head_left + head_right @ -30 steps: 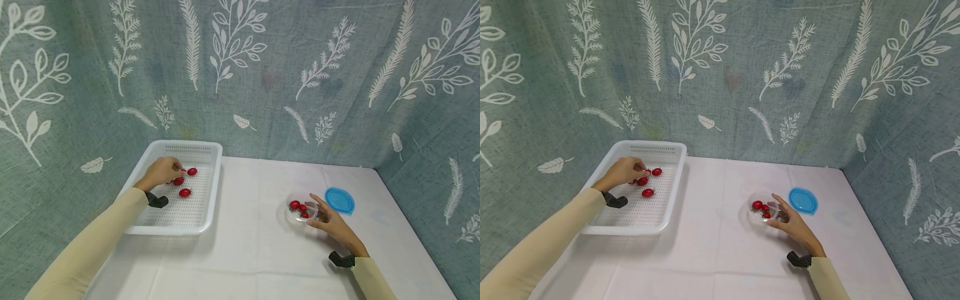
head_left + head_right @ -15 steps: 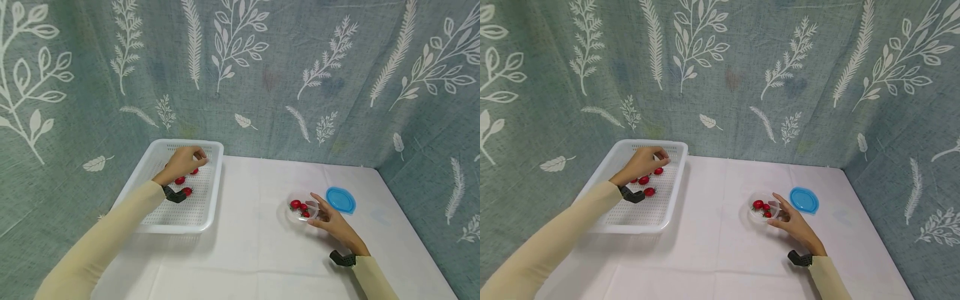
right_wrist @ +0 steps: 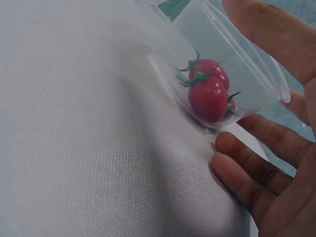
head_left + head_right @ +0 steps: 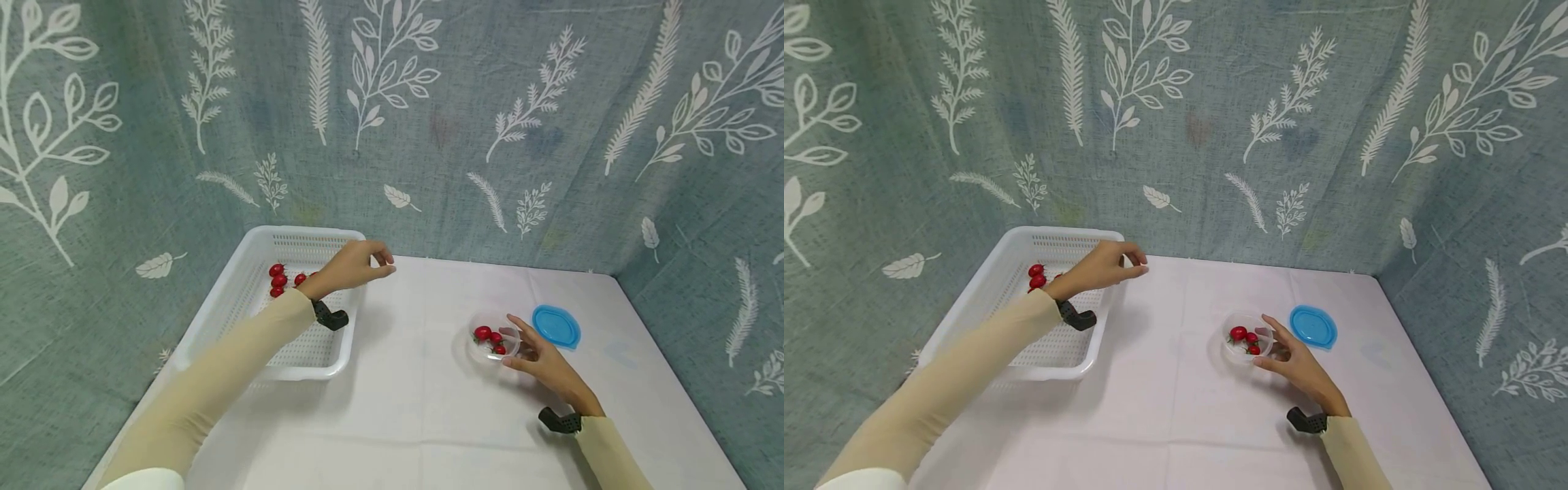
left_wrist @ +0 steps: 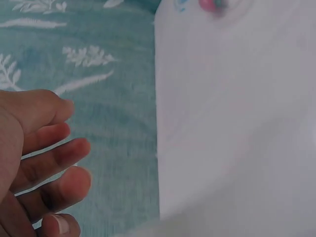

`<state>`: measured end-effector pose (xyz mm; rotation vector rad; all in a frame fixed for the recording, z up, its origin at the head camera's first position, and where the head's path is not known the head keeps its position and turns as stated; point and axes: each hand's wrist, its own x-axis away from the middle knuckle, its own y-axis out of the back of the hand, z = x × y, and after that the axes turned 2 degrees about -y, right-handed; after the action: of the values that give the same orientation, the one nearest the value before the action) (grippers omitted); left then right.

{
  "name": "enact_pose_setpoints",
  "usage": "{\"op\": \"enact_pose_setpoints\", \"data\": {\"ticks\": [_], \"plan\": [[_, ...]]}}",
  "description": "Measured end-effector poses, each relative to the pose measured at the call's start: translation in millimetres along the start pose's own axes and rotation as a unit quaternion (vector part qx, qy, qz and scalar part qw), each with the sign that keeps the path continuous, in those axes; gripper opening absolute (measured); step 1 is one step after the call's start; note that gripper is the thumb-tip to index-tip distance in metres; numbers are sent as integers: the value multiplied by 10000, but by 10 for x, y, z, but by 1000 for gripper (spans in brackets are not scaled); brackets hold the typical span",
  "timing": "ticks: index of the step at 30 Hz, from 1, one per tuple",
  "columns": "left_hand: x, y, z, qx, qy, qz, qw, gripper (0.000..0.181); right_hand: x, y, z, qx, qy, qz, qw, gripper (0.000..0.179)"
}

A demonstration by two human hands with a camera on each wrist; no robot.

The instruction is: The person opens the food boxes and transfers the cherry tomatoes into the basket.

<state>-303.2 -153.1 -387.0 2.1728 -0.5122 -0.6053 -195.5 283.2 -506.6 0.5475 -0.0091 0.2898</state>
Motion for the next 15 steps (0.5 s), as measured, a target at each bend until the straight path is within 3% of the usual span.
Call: {"op": "enact_pose_setpoints", "data": {"ticks": [8,15], "plan": [[-299,-367,-303,-57,-617,658,9959,17,-14,-2,-16,20,97,28,9999,91],[-475,-633,-569,-262,-932,957,9907,16,-20,17,-31,59,99,1,9999,90]]}}
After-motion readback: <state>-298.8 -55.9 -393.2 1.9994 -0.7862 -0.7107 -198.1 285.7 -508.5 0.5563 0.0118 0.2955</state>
